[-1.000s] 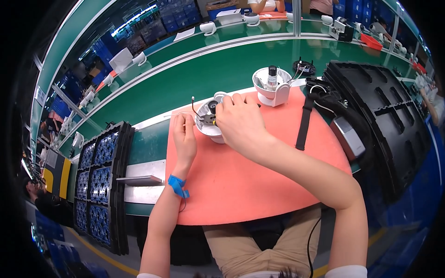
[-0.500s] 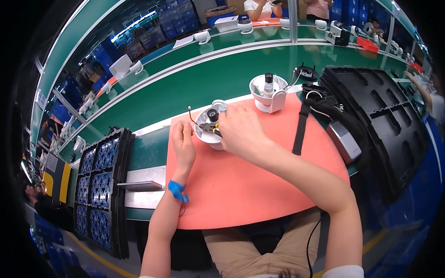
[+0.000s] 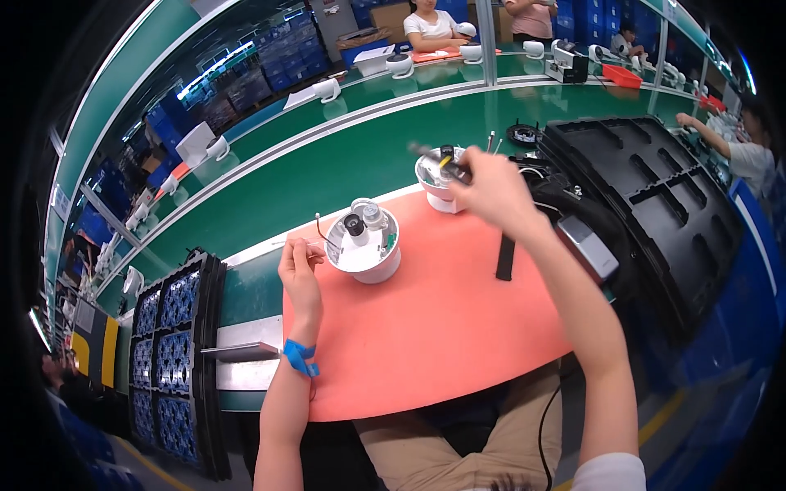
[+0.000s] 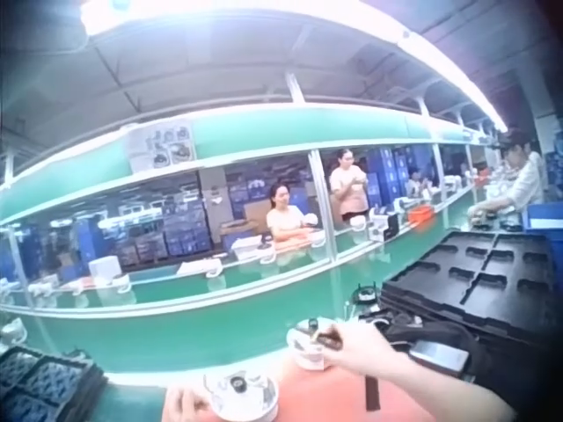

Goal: Assembling and sorting LED circuit panels at a factory workstation.

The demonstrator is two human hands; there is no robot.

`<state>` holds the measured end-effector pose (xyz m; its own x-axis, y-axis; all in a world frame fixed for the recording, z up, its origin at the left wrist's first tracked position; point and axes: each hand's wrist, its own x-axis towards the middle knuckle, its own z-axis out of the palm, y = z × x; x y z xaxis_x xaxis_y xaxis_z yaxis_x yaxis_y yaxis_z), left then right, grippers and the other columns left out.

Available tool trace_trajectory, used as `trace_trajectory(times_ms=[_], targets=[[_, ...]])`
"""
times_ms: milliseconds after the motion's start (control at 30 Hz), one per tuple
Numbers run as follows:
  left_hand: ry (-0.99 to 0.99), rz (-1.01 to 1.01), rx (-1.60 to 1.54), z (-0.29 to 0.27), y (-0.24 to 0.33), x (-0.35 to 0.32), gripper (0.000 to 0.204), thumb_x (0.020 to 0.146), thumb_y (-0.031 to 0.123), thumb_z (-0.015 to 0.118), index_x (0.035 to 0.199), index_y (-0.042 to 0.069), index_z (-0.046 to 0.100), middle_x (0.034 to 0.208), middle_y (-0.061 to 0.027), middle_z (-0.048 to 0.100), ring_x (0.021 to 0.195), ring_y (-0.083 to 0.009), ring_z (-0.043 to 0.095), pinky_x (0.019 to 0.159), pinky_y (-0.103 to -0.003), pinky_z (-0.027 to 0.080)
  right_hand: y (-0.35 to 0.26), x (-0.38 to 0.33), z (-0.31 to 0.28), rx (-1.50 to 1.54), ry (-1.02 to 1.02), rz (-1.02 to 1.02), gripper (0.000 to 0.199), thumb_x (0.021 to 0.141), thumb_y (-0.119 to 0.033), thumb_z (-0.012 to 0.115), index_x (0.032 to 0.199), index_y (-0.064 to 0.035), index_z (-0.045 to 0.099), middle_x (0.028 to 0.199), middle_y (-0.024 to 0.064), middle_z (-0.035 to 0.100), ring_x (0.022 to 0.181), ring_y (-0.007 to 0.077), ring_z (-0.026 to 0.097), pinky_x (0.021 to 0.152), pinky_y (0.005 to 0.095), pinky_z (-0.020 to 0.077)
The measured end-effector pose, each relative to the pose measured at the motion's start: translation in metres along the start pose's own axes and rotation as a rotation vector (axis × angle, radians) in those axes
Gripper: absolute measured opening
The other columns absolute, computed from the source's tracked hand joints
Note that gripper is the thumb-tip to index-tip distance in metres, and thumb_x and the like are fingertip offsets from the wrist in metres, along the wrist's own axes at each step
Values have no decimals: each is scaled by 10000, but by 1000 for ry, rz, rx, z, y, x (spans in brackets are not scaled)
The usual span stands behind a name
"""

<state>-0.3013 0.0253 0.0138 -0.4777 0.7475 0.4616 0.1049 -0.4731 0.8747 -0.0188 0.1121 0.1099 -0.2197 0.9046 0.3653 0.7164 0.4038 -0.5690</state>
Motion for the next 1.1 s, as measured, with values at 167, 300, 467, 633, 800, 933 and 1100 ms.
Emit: trace_trajectory(times_ms=[167, 300, 467, 633, 800, 933, 1100], targets=[[20, -53, -181, 11, 6, -1, 242, 993, 162, 419, 864, 10, 558, 902, -73, 628, 769, -104, 590, 631, -220, 452, 59, 65, -3, -196, 90, 14, 362, 699, -240, 642, 952, 13, 585, 847, 236, 649, 836, 387, 634, 747, 442, 493], [13, -154, -291, 17, 11, -2, 258, 1004, 164, 401, 857, 11, 546, 994, -113, 642, 845, -138, 624, 642, -222, 465, 75, 72, 1, -191, 37, -25, 362, 707, -251, 653, 922, 23, 556, 799, 208, 628, 772, 366, 615, 700, 406, 476], [-3, -204, -381, 10, 9, -6, 212, 973, 108, 431, 772, 65, 482, 741, -3, 539, 585, -51, 430, 520, -192, 349, 48, 34, 11, 94, -4, -228, 280, 752, -113, 653, 947, 23, 505, 813, 187, 595, 755, 324, 575, 701, 377, 452], [-75, -166, -321, 10, 10, -9, 208, 940, 74, 468, 740, 94, 416, 707, 22, 474, 555, -31, 354, 476, -187, 265, 45, 1, 16, -203, 0, -466, 319, 704, -28, 687, 955, -16, 491, 970, 143, 558, 968, 322, 515, 818, 385, 402], [-157, -104, -372, 16, 15, -13, 173, 911, 19, 489, 790, 99, 395, 715, 28, 447, 575, -34, 357, 489, -189, 273, 72, -3, 17, -54, -43, -471, 373, 641, 144, 591, 956, -12, 468, 941, 142, 514, 894, 345, 521, 767, 389, 441], [-130, 106, -113, 15, 27, -20, 119, 890, -20, 514, 903, 64, 431, 826, 12, 468, 676, -42, 415, 569, -188, 336, 67, -32, -5, -15, -138, -531, 419, 599, 147, 605, 943, -48, 469, 930, 122, 511, 887, 327, 501, 721, 391, 429], [-240, 152, 144, 24, 79, -26, 107, 868, 10, 568, 954, 51, 519, 695, 49, 447, 602, -24, 398, 513, -187, 286, 46, -79, -43, 41, -360, -537, 392, 610, 138, 599, 931, -63, 496, 1030, 71, 562, 992, 309, 507, 842, 372, 428]])
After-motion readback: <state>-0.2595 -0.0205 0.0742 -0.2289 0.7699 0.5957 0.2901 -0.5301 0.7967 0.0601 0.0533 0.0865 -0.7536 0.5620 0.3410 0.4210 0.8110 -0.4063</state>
